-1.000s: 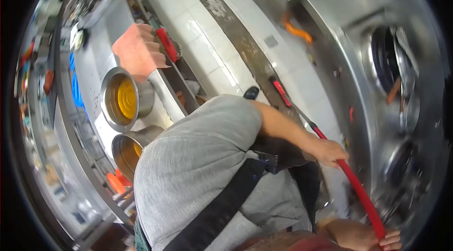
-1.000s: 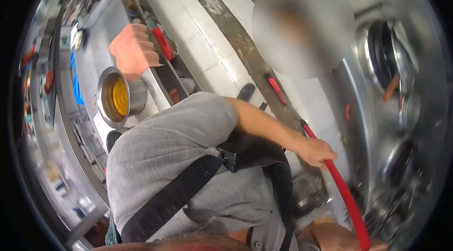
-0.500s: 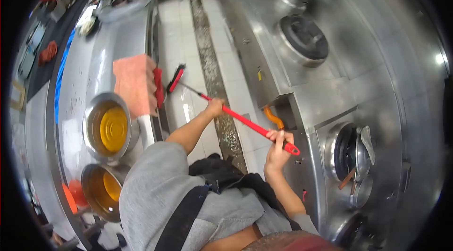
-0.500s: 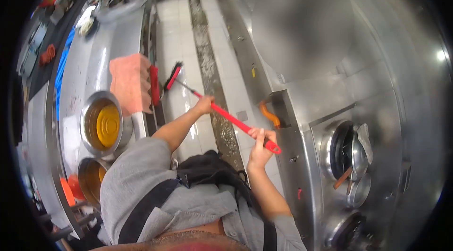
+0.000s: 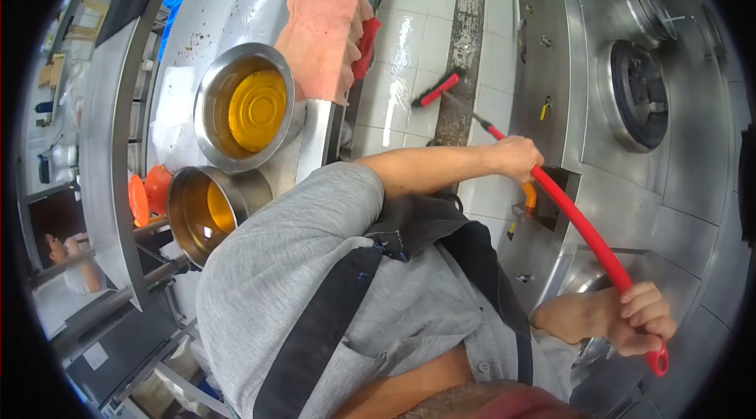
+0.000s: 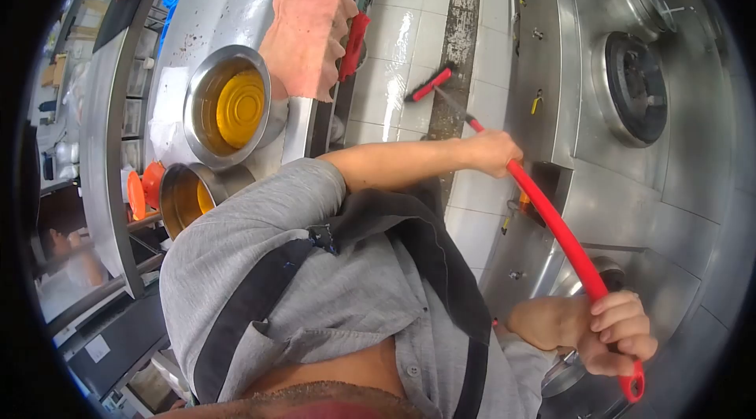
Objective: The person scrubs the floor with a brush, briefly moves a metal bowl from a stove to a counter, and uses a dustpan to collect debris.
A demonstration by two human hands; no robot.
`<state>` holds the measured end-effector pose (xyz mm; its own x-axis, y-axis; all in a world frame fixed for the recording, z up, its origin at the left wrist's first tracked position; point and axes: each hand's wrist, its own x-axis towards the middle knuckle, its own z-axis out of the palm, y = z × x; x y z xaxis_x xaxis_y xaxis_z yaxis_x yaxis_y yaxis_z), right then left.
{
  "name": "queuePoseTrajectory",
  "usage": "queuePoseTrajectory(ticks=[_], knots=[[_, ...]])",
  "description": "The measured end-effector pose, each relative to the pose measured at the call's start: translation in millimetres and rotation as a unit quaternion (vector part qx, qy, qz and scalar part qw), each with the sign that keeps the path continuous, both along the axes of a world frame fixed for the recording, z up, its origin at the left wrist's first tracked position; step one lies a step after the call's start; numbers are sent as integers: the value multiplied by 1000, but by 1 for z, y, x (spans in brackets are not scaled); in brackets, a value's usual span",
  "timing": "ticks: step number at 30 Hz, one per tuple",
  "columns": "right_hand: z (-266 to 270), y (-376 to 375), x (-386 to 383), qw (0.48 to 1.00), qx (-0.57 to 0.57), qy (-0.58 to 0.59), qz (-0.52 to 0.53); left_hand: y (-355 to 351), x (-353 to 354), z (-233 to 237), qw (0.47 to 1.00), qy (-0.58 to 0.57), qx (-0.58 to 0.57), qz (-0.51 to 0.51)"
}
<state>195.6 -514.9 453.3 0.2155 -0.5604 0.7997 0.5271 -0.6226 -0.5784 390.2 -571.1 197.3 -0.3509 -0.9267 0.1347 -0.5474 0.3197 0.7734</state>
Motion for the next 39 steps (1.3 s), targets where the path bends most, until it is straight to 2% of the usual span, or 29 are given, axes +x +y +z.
queuePoseTrajectory(ticks=[1,3,5,9,12,16,18,19,21,22,24,27,28,29,34,37,39], knots=[[-4,-6,-1,1000,-3,-14,2,-9,7,4,1000,-5,7,-5],[-25,-19,0,995,53,-17,-84,-39,32,2,997,-63,35,9],[-54,-45,7,986,101,-26,-134,-70,60,-14,997,-62,47,2],[-105,-122,40,980,140,-103,-98,-139,113,-76,995,-96,32,14],[-122,-198,75,989,116,-86,-38,-172,150,-100,986,-147,35,70],[-108,-298,151,976,163,-142,7,-219,199,-108,974,-146,97,146],[-104,-337,202,976,189,-102,-35,-231,226,-102,952,-146,168,210],[-103,-356,226,976,204,-71,20,-236,245,-117,949,-128,154,244],[-87,-381,278,959,279,-47,-17,-255,279,-123,923,-113,202,307],[-83,-396,300,955,293,-44,-7,-265,295,-131,923,-104,198,312],[-80,-427,345,954,298,-39,6,-296,333,-146,881,-98,201,417],[-85,-475,405,956,294,5,5,-354,387,-163,868,-49,185,458],[-83,-491,422,958,285,10,-9,-378,405,-182,879,-58,138,452],[-80,-510,441,960,277,15,-22,-402,419,-182,870,-27,130,476],[-41,-594,522,982,175,71,-22,-534,467,-177,928,25,89,360],[-11,-655,546,987,120,109,-14,-603,472,-145,945,62,95,306],[6,-691,537,989,116,85,-19,-633,478,-113,962,37,102,251]])
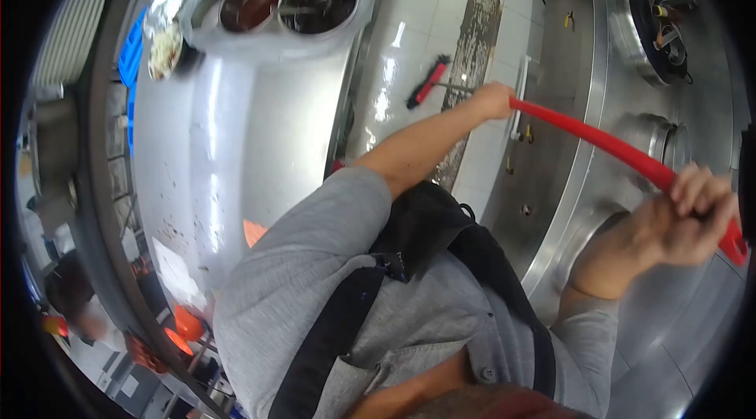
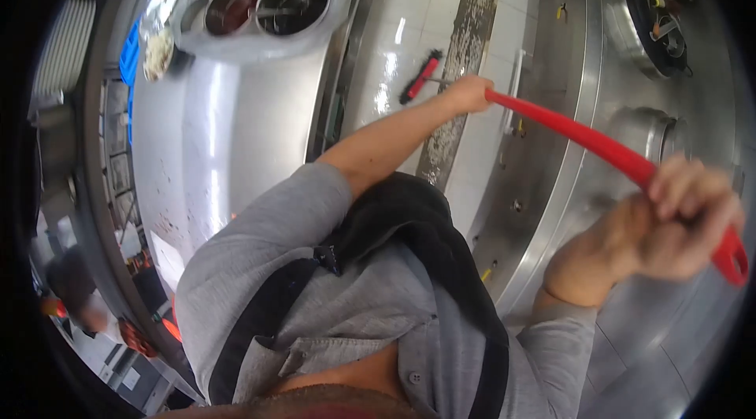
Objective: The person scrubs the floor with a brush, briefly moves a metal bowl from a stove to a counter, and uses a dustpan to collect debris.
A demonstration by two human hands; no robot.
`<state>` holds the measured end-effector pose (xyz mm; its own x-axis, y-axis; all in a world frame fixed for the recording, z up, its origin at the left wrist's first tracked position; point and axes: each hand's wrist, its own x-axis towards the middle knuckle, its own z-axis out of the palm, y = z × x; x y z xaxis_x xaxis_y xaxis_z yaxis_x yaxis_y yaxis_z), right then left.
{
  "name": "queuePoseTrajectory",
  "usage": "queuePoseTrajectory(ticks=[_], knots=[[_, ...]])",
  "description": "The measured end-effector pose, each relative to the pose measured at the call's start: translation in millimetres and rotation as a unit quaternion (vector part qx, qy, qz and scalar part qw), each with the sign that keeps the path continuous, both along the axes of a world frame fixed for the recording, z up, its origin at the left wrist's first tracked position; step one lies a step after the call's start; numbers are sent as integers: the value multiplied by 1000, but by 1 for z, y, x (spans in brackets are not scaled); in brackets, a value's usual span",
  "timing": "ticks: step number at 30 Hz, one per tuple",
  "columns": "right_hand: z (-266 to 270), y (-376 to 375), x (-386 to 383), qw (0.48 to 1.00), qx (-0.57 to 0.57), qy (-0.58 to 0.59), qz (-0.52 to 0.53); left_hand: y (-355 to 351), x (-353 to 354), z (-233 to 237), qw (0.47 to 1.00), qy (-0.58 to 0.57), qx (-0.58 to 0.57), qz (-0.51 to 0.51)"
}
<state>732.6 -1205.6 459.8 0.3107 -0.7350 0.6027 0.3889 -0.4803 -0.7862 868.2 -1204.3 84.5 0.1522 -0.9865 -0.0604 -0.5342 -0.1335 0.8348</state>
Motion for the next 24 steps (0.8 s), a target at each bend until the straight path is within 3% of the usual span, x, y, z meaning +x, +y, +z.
queuePoseTrajectory(ticks=[2,4,5,9,11,13,18,20,24], knots=[[19,-15,-13,998,-17,-61,21,-15,4,41,999,-29,-15,-10],[27,-37,-38,994,-28,-79,76,-33,16,56,998,-48,-26,-12],[23,-44,-43,995,-20,-90,48,-46,23,59,998,-49,-31,-2],[-38,-78,-4,985,34,-104,-133,-107,76,-5,993,-115,-4,0],[-71,-108,21,983,32,-111,-145,-129,99,-20,993,-119,19,-15],[-74,-150,33,980,37,-129,-148,-172,123,-14,967,-161,139,-142],[-32,-269,62,983,-76,-163,47,-265,145,38,970,-161,90,-157],[-16,-310,83,980,-115,-118,112,-304,170,60,987,-117,69,-86],[-10,-363,153,984,-92,-144,53,-377,247,53,993,-117,13,-20]])
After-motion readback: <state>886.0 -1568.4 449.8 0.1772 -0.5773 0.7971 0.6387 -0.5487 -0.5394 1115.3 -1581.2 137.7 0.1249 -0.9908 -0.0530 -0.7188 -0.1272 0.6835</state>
